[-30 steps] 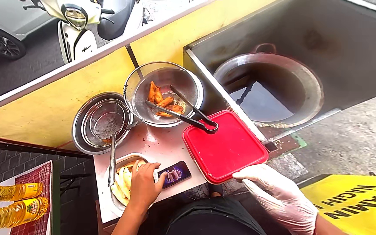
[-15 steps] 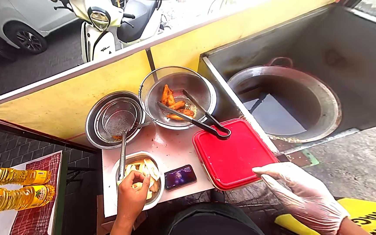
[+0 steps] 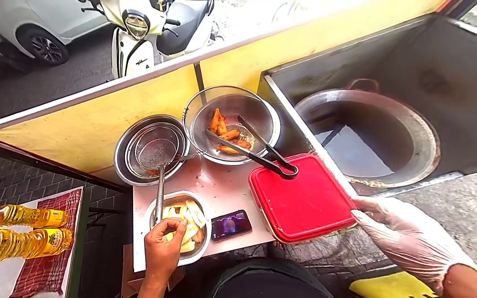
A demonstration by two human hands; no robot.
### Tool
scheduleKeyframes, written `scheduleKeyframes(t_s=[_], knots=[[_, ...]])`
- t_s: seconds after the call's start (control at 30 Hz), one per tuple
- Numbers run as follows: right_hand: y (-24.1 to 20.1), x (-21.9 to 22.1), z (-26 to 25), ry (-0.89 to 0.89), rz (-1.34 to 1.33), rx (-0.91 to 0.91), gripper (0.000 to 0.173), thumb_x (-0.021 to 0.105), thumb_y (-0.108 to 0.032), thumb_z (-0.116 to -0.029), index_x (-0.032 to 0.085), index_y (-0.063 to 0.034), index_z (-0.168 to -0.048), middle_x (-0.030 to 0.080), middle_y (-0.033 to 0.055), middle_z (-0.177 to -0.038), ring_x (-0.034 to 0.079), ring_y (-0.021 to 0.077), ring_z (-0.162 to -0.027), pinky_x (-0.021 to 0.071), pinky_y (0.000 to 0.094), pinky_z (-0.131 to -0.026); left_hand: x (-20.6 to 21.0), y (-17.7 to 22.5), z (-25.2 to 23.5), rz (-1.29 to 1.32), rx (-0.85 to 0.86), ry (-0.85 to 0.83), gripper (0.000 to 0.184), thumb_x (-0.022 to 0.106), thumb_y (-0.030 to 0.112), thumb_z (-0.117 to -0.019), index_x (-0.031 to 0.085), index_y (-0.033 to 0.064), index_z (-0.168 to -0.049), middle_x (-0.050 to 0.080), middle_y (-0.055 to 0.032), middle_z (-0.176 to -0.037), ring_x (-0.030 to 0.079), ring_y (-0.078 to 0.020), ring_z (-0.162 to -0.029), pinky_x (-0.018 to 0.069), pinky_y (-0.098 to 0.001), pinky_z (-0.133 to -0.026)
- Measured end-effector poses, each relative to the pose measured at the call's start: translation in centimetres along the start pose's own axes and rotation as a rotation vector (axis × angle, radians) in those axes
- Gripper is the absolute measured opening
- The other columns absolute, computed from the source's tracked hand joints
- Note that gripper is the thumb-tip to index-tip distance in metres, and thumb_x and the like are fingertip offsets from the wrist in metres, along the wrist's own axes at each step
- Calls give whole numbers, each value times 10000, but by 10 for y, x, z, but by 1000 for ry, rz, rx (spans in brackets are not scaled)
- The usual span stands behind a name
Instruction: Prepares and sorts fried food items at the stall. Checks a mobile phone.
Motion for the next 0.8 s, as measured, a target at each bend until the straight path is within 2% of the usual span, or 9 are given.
scheduleKeyframes(t_s=[0.1, 0.2, 0.4, 0.57, 0.7, 0.8], knots=[[5, -2, 2, -16, -26, 42, 414, 599, -413, -957, 709, -177, -1280, 703, 78, -1181, 683, 258, -1048, 541, 572, -912, -3, 0, -2, 3, -22, 15, 125, 741, 220, -927, 750, 102, -885, 773, -26, -920, 751, -168, -848, 651, -322, -788], [11, -3, 5, -34, -19, 70, 430, 578, -454, -953, 706, -221, -1291, 698, 53, -1210, 688, 234, -1060, 559, 554, -896, -8, -2, -2, -77, -30, -2, 188, 670, 278, -982, 771, 121, -1004, 784, 7, -969, 756, -140, -867, 652, -307, -795], [20, -4, 10, -19, -26, 65, 467, 551, -515, -946, 715, -213, -1263, 702, 42, -1219, 682, 228, -1081, 558, 532, -907, -32, -8, 1, -161, -62, 72, 213, 661, 270, -979, 744, 104, -1084, 773, 6, -965, 749, -132, -821, 654, -299, -759], [21, -6, 14, -17, -26, 52, 469, 542, -516, -945, 724, -207, -1247, 699, 47, -1221, 680, 225, -1104, 559, 523, -924, -64, -21, -4, -293, -93, 89, 237, 657, 327, -964, 746, 119, -1032, 773, 31, -904, 743, -89, -788, 641, -271, -720], [22, -7, 15, -18, -27, 50, 468, 537, -526, -944, 731, -217, -1238, 698, 48, -1217, 679, 223, -1102, 559, 523, -914, -89, -19, -13, -332, -181, 143, 213, 658, 278, -977, 731, 92, -1051, 767, -6, -920, 736, -101, -796, 626, -281, -720], [22, -8, 15, -19, -40, 51, 473, 536, -517, -948, 726, -206, -1249, 701, 50, -1225, 675, 221, -1113, 555, 514, -918, -85, -13, -19, -338, -204, 146, 191, 677, 272, -965, 728, 98, -1025, 758, 6, -859, 727, -87, -739, 617, -264, -673]])
Point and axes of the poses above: each hand's wrist, its own z-axis away from the middle knuckle, its own x-axis out of the palm, y = z × x, the point moved 7 cm from there along -z, towards the middle knuckle
